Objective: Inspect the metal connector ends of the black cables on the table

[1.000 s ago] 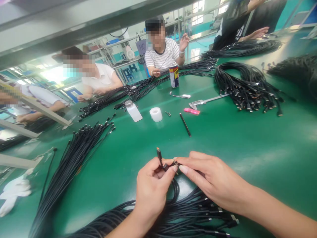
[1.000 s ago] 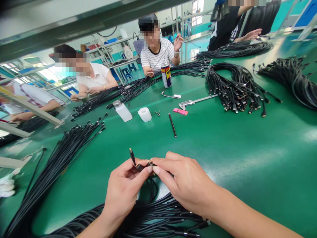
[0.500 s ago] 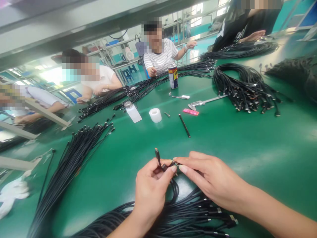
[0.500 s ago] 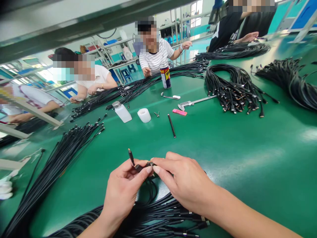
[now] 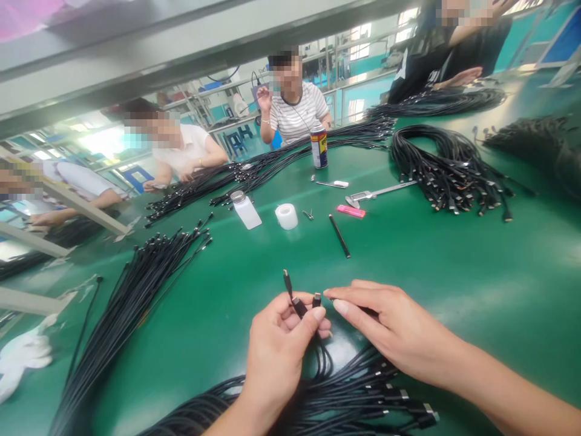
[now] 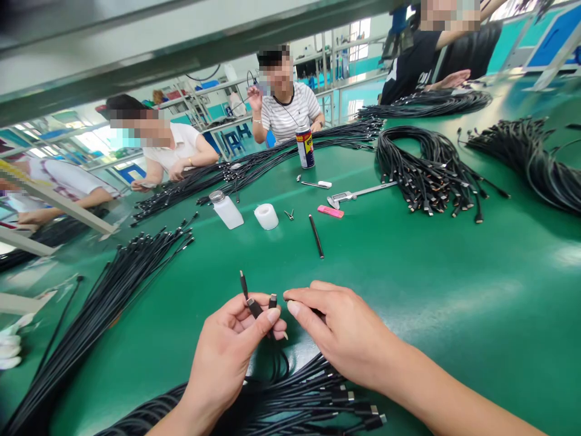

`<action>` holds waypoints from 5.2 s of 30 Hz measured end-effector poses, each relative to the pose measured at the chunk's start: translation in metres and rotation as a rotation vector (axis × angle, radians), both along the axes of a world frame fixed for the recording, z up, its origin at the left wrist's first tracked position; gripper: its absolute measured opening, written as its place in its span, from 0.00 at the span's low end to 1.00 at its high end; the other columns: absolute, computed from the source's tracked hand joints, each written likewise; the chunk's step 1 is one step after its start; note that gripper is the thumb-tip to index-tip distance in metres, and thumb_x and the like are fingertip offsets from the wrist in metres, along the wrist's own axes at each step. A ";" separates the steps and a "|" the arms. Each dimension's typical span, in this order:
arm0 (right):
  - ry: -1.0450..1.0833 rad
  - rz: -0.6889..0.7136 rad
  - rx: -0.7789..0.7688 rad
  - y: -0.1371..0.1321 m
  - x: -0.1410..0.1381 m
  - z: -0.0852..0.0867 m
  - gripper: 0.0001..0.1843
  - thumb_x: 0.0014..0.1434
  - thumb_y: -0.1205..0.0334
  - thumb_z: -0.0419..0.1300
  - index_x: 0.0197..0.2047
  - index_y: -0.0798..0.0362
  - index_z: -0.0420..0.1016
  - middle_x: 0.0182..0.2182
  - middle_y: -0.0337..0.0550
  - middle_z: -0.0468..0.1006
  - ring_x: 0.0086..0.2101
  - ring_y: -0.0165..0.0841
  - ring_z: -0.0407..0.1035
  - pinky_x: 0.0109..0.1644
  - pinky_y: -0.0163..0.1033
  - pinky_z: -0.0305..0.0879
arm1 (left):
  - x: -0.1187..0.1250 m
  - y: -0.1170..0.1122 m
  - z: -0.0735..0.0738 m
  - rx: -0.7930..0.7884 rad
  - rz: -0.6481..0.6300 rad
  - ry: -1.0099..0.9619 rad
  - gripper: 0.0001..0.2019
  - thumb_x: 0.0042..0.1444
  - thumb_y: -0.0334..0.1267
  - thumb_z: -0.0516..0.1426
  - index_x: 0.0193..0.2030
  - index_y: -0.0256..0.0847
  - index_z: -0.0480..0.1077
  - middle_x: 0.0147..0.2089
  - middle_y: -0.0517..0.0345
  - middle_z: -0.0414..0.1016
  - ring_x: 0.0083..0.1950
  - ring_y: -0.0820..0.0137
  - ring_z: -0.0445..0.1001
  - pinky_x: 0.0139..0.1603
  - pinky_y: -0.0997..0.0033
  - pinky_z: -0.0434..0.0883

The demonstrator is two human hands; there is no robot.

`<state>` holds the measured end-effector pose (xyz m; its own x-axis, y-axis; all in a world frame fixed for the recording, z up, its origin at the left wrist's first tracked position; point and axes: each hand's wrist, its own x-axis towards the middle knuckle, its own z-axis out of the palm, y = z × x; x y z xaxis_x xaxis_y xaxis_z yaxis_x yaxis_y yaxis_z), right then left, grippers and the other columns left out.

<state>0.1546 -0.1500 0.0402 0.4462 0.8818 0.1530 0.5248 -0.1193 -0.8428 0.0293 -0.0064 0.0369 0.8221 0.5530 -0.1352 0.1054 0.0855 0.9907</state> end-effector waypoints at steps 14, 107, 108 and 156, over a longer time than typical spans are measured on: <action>0.113 -0.122 0.078 0.003 -0.005 -0.005 0.08 0.63 0.65 0.59 0.38 0.49 0.81 0.31 0.37 0.74 0.30 0.29 0.67 0.32 0.34 0.61 | 0.001 -0.006 0.007 -0.038 -0.067 0.016 0.10 0.54 0.37 0.65 0.39 0.34 0.72 0.32 0.54 0.77 0.31 0.69 0.77 0.36 0.70 0.76; -0.050 0.037 -0.043 0.000 -0.001 0.001 0.20 0.72 0.56 0.47 0.40 0.47 0.81 0.29 0.40 0.79 0.33 0.34 0.68 0.40 0.37 0.65 | 0.000 0.001 0.010 0.140 -0.155 -0.001 0.09 0.61 0.39 0.60 0.43 0.36 0.75 0.33 0.54 0.77 0.34 0.68 0.75 0.40 0.71 0.73; -0.064 0.020 -0.059 0.001 0.000 0.000 0.20 0.71 0.55 0.47 0.40 0.47 0.81 0.29 0.40 0.79 0.33 0.34 0.69 0.40 0.38 0.66 | 0.000 0.001 0.010 0.133 -0.155 0.003 0.09 0.61 0.39 0.59 0.43 0.36 0.75 0.32 0.54 0.77 0.33 0.68 0.75 0.40 0.71 0.72; 0.076 -0.141 0.065 0.000 -0.001 -0.009 0.09 0.66 0.57 0.56 0.40 0.48 0.77 0.35 0.40 0.75 0.33 0.33 0.69 0.38 0.38 0.64 | 0.000 -0.006 0.007 -0.090 -0.033 -0.019 0.12 0.55 0.40 0.65 0.37 0.35 0.68 0.25 0.58 0.73 0.25 0.72 0.71 0.30 0.72 0.72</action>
